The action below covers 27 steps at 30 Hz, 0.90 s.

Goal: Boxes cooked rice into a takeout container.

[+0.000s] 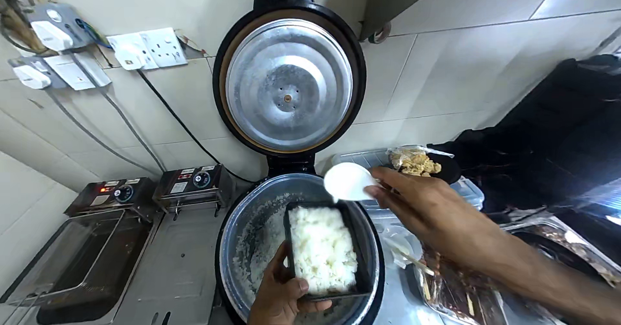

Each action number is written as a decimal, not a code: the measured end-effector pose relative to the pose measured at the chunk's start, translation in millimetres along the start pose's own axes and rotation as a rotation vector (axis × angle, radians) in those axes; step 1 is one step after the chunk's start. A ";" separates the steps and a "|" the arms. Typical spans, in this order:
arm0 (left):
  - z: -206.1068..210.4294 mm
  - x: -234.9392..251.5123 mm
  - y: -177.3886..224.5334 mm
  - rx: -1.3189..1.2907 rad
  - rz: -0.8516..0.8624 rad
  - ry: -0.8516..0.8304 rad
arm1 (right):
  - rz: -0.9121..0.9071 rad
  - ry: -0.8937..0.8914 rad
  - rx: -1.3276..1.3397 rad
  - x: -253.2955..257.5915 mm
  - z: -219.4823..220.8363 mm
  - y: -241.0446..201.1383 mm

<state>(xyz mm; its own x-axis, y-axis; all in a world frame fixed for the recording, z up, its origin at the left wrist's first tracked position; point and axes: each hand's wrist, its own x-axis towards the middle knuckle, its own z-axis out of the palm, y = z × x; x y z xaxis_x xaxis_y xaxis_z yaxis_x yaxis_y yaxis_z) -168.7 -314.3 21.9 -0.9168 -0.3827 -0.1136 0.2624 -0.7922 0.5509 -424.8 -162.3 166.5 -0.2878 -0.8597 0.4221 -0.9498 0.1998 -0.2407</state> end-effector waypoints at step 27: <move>1.0 2.1 11.0 0.423 0.213 0.213 | 0.451 -0.747 1.103 -12.7 109.8 -23.5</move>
<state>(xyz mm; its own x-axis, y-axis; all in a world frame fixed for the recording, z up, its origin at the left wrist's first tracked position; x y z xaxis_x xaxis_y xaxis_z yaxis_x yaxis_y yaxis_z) -168.0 -323.4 28.6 -0.7628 -0.6382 -0.1040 0.2519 -0.4415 0.8612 -385.4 -207.7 70.8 -0.0743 -0.9345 -0.3481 -0.1111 0.3546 -0.9284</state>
